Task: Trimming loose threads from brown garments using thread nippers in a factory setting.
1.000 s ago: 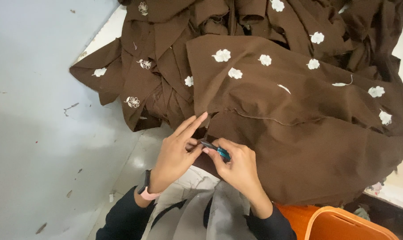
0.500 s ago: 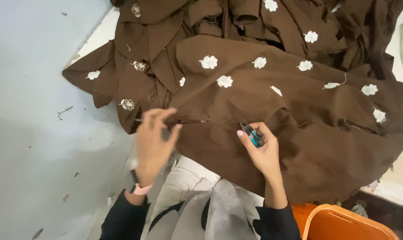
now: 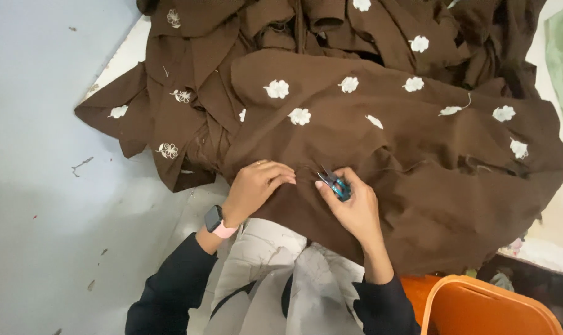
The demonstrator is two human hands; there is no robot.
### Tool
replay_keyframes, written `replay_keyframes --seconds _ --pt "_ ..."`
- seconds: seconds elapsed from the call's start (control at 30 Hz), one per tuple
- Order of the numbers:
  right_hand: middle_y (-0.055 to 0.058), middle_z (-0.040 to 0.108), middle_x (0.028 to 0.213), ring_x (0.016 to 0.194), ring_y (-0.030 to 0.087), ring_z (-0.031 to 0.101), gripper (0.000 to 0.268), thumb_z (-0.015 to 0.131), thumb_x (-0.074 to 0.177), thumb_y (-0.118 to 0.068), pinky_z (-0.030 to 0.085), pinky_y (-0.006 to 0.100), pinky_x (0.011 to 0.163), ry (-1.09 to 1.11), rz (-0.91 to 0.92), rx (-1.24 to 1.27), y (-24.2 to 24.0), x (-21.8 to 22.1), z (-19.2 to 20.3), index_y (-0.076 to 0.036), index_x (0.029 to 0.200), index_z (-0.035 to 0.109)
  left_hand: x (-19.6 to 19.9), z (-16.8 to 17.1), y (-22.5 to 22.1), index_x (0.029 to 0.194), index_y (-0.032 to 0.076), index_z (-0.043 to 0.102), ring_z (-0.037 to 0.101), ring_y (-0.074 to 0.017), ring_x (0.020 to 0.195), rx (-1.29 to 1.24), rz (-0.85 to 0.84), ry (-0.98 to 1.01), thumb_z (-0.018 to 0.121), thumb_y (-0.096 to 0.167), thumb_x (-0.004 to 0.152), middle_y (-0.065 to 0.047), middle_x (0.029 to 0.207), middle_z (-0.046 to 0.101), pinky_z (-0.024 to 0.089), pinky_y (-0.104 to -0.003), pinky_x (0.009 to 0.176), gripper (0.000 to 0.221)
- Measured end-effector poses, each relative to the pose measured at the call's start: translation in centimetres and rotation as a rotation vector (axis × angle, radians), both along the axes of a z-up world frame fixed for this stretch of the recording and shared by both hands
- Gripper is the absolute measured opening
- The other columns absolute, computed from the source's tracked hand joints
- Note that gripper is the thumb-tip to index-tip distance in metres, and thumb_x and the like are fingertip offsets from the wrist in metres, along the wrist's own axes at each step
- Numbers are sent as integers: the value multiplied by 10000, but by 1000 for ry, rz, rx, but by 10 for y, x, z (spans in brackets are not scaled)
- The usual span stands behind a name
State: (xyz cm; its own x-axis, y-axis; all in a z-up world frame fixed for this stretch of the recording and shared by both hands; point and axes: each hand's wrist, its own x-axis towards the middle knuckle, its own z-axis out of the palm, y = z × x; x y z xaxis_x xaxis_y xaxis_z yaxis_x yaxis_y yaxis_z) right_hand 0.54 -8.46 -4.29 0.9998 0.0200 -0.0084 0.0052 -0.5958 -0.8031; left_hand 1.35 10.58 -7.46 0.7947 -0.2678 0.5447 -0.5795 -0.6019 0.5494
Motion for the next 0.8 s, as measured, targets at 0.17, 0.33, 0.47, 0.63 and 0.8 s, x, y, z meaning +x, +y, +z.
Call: replay_keyframes --seconds 0.17,0.33,0.47,0.63,0.8 --pt "119 616 674 677 336 608 244 577 734 -368 459 414 599 31 42 -372 18 0 5 -148 838 582 5 9 4 804 125 615 637 -155 656 -273 -12 233 540 141 835 -4 706 637 507 -239 580 82" --pt "93 634 688 650 308 622 257 556 740 -378 482 405 590 -43 111 -392 29 0 0 -150 849 600 7 12 6 812 86 598 646 -171 645 -328 -33 265 511 114 856 -34 718 621 520 -240 552 102" --pt "87 641 692 635 298 626 264 560 759 -373 488 392 566 -139 135 -400 36 3 -4 -130 846 617 7 18 3 783 57 598 634 -166 618 -323 -34 229 527 90 845 -57 745 617 512 -253 548 101" --pt "70 612 627 580 281 618 248 552 736 -367 489 389 543 -130 78 -571 37 -8 8 -130 798 594 7 21 3 770 66 595 625 -177 619 -328 -14 194 541 98 836 -46 770 616 512 -252 541 91" --pt "60 597 599 581 276 619 260 549 751 -388 494 379 552 -144 53 -542 39 -12 14 -140 810 602 6 24 4 763 77 603 609 -176 602 -332 -12 203 546 107 832 -40 776 620 505 -250 529 95"
